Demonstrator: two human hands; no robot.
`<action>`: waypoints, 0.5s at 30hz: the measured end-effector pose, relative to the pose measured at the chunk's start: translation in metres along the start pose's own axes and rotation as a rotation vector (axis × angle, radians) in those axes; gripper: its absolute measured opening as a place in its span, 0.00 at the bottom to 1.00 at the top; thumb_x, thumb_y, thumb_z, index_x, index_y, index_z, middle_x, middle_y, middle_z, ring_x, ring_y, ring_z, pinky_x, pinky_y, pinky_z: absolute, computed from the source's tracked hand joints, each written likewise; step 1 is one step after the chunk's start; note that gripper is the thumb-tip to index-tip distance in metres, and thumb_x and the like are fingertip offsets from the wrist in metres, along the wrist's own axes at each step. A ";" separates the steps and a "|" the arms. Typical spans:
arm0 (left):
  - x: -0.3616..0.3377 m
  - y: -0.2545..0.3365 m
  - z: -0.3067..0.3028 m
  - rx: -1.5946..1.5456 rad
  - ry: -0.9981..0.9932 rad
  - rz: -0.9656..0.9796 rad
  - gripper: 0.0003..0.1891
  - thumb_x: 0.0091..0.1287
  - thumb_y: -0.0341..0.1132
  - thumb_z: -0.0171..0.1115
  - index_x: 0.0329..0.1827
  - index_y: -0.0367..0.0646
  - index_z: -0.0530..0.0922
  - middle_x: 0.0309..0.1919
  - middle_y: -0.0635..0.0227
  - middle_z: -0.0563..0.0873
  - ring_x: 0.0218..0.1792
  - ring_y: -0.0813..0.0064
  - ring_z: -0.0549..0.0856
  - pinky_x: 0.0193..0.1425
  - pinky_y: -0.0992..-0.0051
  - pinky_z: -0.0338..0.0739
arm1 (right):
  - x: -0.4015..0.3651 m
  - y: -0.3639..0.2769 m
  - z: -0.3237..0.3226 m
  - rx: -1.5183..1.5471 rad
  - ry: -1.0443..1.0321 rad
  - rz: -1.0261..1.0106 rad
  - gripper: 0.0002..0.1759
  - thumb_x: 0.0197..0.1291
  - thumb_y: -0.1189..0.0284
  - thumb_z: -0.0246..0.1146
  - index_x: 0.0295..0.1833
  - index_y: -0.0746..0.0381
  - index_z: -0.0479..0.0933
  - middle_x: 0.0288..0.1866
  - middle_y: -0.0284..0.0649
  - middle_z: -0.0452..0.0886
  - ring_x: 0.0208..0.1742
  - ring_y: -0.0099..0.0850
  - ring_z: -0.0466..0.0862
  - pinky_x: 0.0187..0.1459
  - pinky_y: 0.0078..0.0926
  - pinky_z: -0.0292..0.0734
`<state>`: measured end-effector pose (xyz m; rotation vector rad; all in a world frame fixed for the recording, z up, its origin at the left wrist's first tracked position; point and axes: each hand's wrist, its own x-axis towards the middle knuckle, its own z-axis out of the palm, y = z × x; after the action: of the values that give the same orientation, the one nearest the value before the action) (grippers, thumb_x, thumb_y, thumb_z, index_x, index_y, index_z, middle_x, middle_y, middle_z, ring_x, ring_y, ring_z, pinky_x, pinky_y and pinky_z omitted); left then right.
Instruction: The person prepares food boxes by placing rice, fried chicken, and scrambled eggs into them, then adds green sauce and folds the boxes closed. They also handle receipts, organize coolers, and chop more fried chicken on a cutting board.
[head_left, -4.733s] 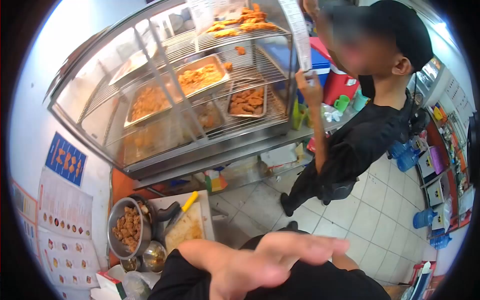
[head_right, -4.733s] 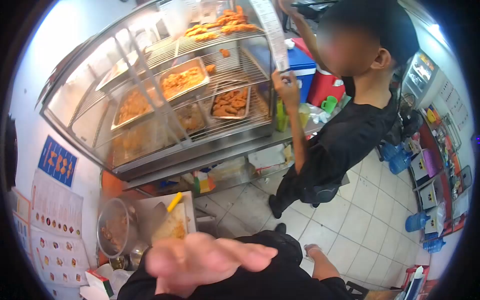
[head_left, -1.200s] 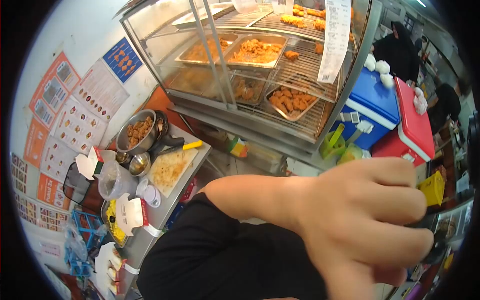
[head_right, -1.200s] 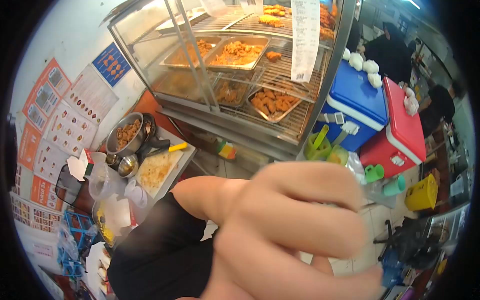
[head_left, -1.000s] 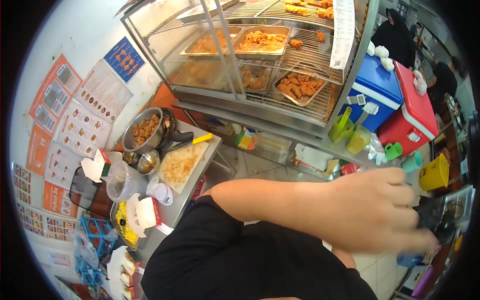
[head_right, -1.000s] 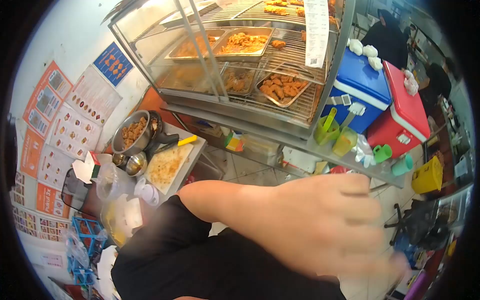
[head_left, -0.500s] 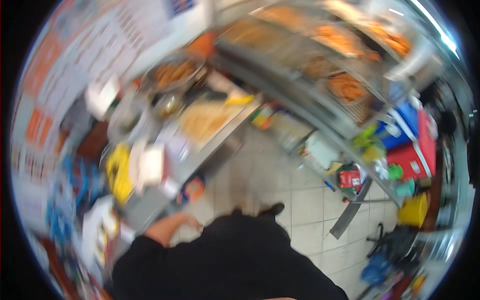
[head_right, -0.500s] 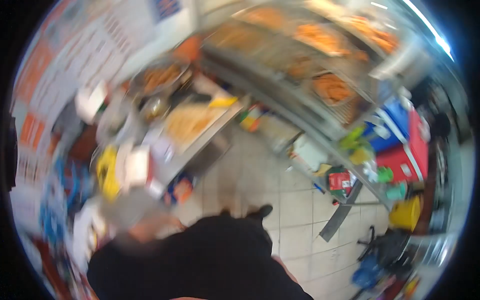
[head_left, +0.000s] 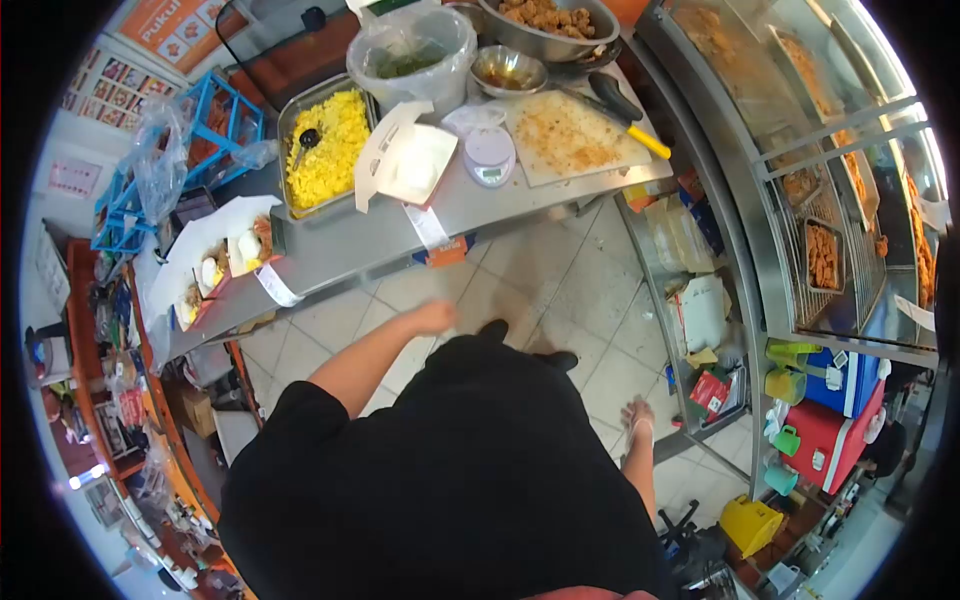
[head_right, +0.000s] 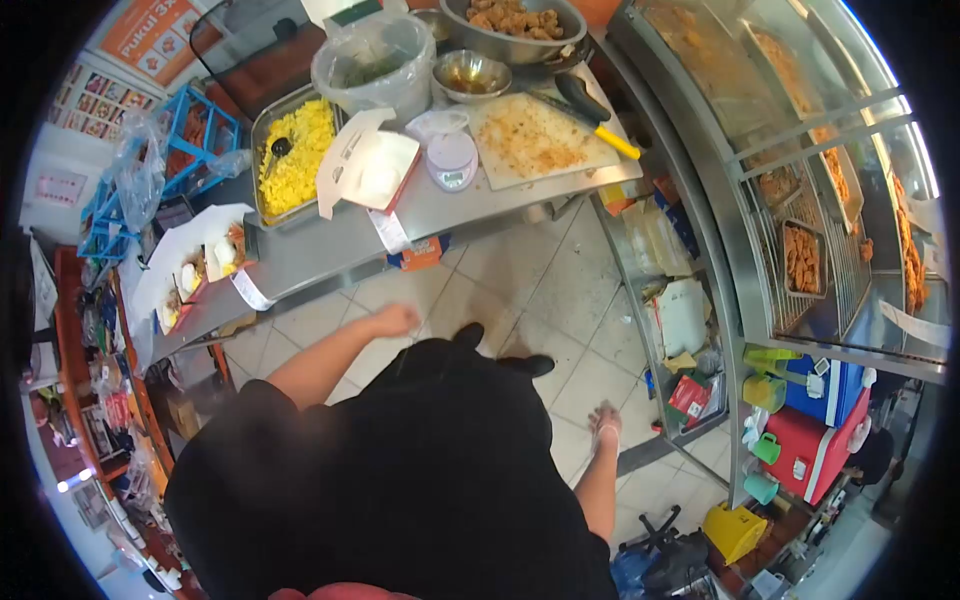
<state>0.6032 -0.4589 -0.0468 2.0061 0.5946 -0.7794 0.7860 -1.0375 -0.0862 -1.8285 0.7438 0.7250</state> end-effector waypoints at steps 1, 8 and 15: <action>0.000 0.020 -0.011 0.067 0.302 0.146 0.14 0.66 0.41 0.57 0.42 0.39 0.82 0.38 0.53 0.86 0.41 0.54 0.85 0.45 0.57 0.78 | -0.004 -0.004 0.004 -0.012 0.008 0.018 0.28 0.66 0.50 0.60 0.63 0.57 0.70 0.52 0.41 0.82 0.41 0.35 0.84 0.36 0.37 0.77; 0.005 0.092 -0.147 0.344 1.196 0.421 0.08 0.58 0.28 0.59 0.39 0.37 0.78 0.44 0.53 0.81 0.48 0.49 0.78 0.53 0.56 0.73 | -0.051 0.024 0.041 -0.262 -0.214 0.136 0.29 0.67 0.49 0.60 0.63 0.60 0.72 0.49 0.42 0.81 0.39 0.35 0.82 0.36 0.35 0.77; 0.021 0.097 -0.115 0.213 0.835 0.591 0.14 0.53 0.24 0.59 0.43 0.39 0.82 0.40 0.56 0.84 0.46 0.51 0.82 0.52 0.57 0.77 | -0.016 0.124 -0.038 -1.046 -0.505 -0.383 0.21 0.69 0.57 0.56 0.54 0.63 0.74 0.42 0.45 0.80 0.38 0.36 0.80 0.35 0.36 0.77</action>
<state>0.7160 -0.4066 0.0399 2.4978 0.3272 0.3984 0.6872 -1.1092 -0.1314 -2.4139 -0.4247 1.3855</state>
